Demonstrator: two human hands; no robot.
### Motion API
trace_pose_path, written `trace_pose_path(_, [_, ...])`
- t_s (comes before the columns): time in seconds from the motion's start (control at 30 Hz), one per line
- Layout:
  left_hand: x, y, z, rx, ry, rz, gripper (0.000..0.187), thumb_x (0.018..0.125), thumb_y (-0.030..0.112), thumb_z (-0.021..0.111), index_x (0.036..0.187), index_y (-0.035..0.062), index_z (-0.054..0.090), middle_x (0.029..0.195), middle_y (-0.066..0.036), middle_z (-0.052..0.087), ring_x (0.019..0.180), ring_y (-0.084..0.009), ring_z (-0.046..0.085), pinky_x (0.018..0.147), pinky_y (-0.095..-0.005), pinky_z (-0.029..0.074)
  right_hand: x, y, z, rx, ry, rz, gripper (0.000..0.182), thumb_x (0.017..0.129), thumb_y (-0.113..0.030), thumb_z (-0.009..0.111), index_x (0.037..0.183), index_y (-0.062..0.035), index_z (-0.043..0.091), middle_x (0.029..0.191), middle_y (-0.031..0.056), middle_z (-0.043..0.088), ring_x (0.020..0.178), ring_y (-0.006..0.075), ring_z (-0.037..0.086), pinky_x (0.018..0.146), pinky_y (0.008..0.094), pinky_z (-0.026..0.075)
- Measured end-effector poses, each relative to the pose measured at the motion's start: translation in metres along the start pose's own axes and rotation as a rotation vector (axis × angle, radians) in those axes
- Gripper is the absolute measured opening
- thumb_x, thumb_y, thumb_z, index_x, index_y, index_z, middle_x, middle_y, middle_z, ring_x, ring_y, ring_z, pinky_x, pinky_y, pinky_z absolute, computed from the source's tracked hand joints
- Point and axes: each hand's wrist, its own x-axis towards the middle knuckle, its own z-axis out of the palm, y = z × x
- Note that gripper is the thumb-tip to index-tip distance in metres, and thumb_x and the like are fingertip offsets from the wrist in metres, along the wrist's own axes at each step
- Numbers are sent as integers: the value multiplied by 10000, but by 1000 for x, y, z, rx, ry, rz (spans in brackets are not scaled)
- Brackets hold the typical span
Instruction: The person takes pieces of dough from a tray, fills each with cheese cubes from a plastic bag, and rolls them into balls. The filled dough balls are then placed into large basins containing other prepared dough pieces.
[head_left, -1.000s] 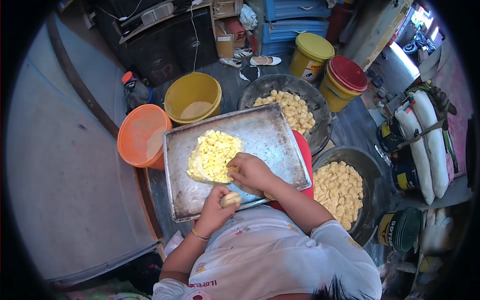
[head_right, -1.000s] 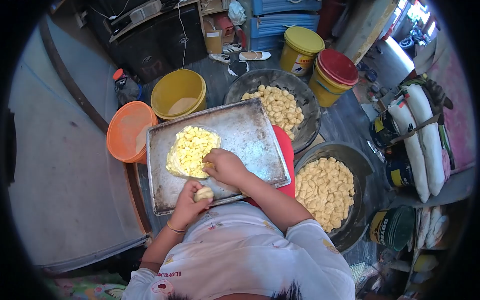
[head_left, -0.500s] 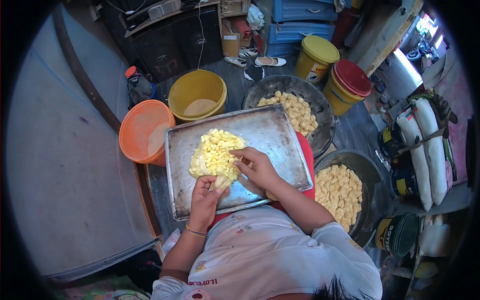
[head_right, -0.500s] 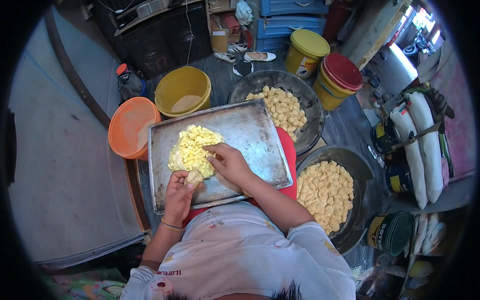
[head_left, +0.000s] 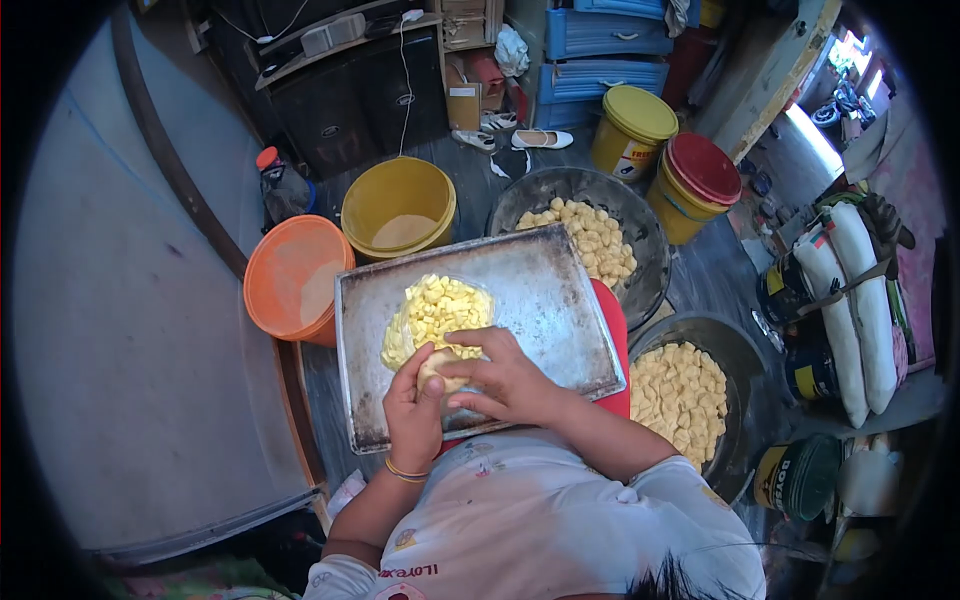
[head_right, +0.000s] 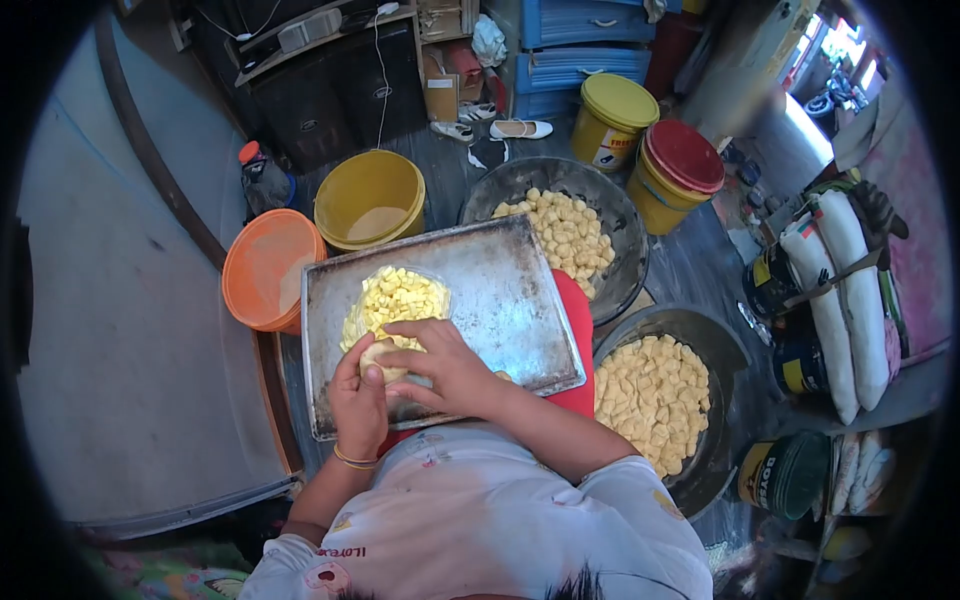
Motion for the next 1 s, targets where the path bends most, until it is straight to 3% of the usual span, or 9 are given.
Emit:
trace_pose_path(0.13, [1,2,13,40,-67,109,655,933,201,521,1437,49,131,1317,-187,425,1140,-224,491,915,-307,441,2,-3,1,-18,-101,-66,303,766,-247,688,1036,-120,630,1355,171,404,1218,361,391,986,477,306])
trace_pose_path(0.17, [3,7,18,77,-100,113,811,919,355,522,1449,106,-40,1443,-195,223,1249,-287,380,970,-387,393,1,-3,-1,-80,-109,-106,316,758,-237,693,1039,-114,619,1346,163,414,1197,359,406,986,471,306])
trace_pose_path(0.27, [13,0,26,128,-161,353,885,883,488,511,1449,105,-52,1484,-145,103,1315,-323,261,1029,-454,305,-8,7,-3,33,-122,-81,319,765,-230,695,1035,-95,594,1283,144,462,1127,323,455,958,437,334])
trace_pose_path(0.47, [23,-5,19,315,-227,274,634,887,407,540,1373,62,325,1422,-108,290,1278,-211,321,972,-368,338,-19,-8,-46,316,441,188,170,862,-191,620,925,-38,576,912,92,569,852,175,556,715,276,440])
trace_pose_path(0.53, [21,-8,17,562,-455,-119,409,888,269,571,1211,26,508,1264,-120,482,1178,-213,431,955,-340,369,-28,4,-69,270,708,-15,183,878,-202,596,878,-20,590,811,81,565,808,169,552,690,266,430])
trace_pose_path(0.67, [15,-32,34,988,-754,296,387,846,198,606,1179,15,531,1232,-184,516,1152,-309,479,964,-403,383,-34,30,-118,-429,954,68,192,876,-209,599,956,-34,607,1007,125,567,908,217,540,792,325,428])
trace_pose_path(0.8, [9,-69,46,1140,-904,437,445,806,191,615,1212,41,514,1316,-199,438,1192,-342,437,995,-421,345,-14,27,-104,-796,830,246,234,808,-162,659,1033,-103,640,1206,169,518,1156,304,463,942,382,366])
trace_pose_path(0.87, [8,-70,44,1218,-922,467,439,784,199,638,1181,42,533,1289,-195,442,1149,-341,462,965,-414,362,-20,32,-81,-387,496,306,340,788,-97,668,1118,-166,626,1353,179,383,1221,335,408,1026,397,309])
trace_pose_path(1.0, [6,-49,34,1147,-825,212,280,769,148,662,994,29,546,1086,-161,495,1002,-305,511,848,-378,421,-6,35,-29,-105,80,247,305,782,-93,658,1083,-134,638,1256,154,490,1173,340,450,988,406,355])
